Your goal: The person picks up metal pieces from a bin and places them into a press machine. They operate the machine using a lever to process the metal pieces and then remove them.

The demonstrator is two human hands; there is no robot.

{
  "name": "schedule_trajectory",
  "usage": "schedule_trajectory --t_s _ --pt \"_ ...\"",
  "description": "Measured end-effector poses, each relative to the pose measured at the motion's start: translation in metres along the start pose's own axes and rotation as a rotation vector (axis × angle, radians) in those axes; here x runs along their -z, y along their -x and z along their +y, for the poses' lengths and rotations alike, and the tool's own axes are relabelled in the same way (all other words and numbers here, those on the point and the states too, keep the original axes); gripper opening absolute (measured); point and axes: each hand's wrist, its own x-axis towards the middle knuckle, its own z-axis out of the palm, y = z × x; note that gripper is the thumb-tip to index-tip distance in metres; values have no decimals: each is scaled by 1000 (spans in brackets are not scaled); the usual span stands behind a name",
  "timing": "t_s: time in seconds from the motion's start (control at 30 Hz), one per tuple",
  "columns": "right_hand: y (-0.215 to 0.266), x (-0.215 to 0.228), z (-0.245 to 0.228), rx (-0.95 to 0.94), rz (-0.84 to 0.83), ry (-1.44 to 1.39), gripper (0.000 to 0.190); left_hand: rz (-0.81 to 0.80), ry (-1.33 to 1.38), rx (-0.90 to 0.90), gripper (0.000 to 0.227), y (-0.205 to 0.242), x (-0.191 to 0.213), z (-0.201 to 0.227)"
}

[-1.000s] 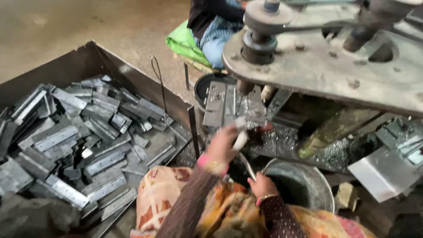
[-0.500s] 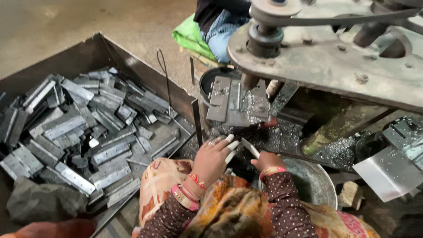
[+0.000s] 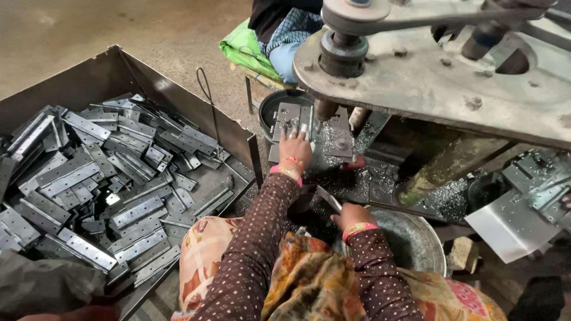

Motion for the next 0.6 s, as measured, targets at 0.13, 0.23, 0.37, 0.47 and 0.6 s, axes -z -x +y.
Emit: schedule_trajectory --t_s 0.13,0.23,0.37,0.47,0.6 --pt "-7 -20 11 16 -63 -40 47 -6 38 -9 32 -12 -5 -7" --pt "8 -57 20 36 93 -140 45 53 91 0 30 -13 -14 -10" --pt "0 -62 22 112 129 -153 47 67 66 -40 28 -12 -26 -13" --pt "-6 -36 16 64 -36 -142 42 31 66 -2 27 -15 -16 -7" --pt "-15 -20 12 65 -61 -84 44 1 61 14 27 -17 -10 -6"
